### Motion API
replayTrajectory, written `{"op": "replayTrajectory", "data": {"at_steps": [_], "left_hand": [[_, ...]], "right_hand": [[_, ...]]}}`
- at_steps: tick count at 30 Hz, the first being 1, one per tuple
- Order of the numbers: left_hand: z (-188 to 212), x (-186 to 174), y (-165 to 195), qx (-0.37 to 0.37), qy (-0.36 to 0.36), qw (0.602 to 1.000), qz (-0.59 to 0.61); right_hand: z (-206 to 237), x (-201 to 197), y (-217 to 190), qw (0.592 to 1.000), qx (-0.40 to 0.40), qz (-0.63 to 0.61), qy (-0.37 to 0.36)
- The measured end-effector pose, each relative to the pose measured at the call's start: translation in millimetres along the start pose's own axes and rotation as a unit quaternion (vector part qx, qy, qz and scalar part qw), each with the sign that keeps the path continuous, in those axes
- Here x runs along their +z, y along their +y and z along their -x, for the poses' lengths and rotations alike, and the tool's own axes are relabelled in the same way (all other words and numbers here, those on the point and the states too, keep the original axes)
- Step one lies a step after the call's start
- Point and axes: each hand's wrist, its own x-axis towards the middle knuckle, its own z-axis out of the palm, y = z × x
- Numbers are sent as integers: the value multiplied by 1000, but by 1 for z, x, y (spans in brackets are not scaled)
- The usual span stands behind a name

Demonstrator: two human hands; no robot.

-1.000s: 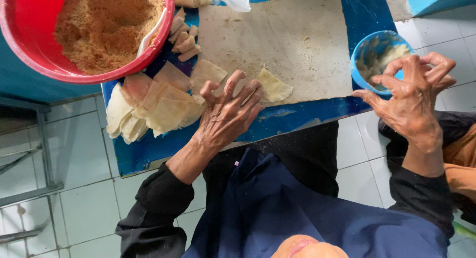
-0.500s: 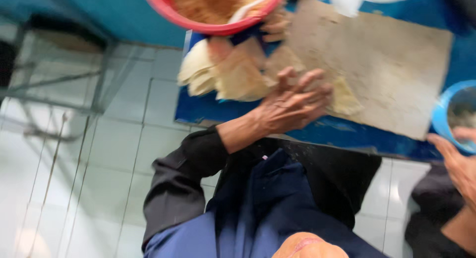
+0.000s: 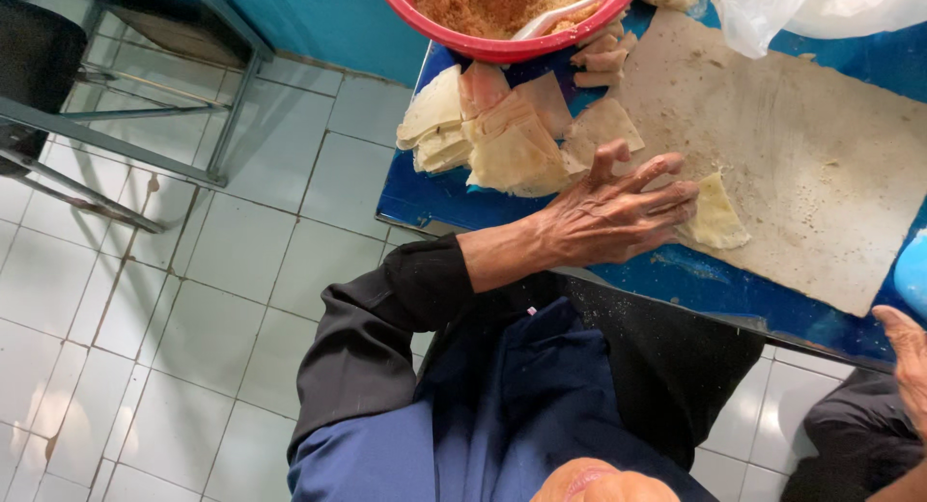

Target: The person sits at a small blue table and folds thin square pastry wrappers around a spoonful of brown sugar filling, pressing the edges together by hand. They take wrappers one at a time from a stack, add filling from a red bowl using a spoon, seal the folds with paste from a small blue bowl, and set finished folded pieces aside.

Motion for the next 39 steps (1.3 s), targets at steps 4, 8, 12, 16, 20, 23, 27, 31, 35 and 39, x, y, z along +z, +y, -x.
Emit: {"op": "replayTrajectory", "data": {"at_steps": [4, 8, 12, 16, 20, 23, 27, 31, 35, 39], "left_hand": [[1, -8, 1, 24, -32, 999, -33], [-6, -12, 5, 18, -31, 999, 2], [-8, -20, 8, 6, -38, 999, 6], [-14, -24, 10, 4, -54, 999, -8], [-22, -33, 14, -3, -70, 998, -3], [-27, -38, 15, 0, -64, 998, -5], [-28, -41, 16, -2, -66, 998, 4], [-27, -39, 15, -3, -70, 998, 4], [-25, -40, 17, -9, -70, 997, 15], [-25, -37, 17, -7, -64, 998, 25]], "right_hand": [[26, -23, -24, 995, -53, 38, 80], [38, -65, -61, 962, -98, 112, 229], [28, -75, -91, 943, -150, 148, 257], [26, -74, -93, 938, -119, 162, 283], [26, -70, -83, 937, 59, -290, 188], [30, -65, -80, 962, -70, -19, 263], [35, -60, -81, 958, -65, -2, 280], [35, -59, -81, 955, -62, -29, 287], [29, -64, -80, 958, -80, -33, 273], [26, -77, -95, 942, -18, -210, 260]]}}
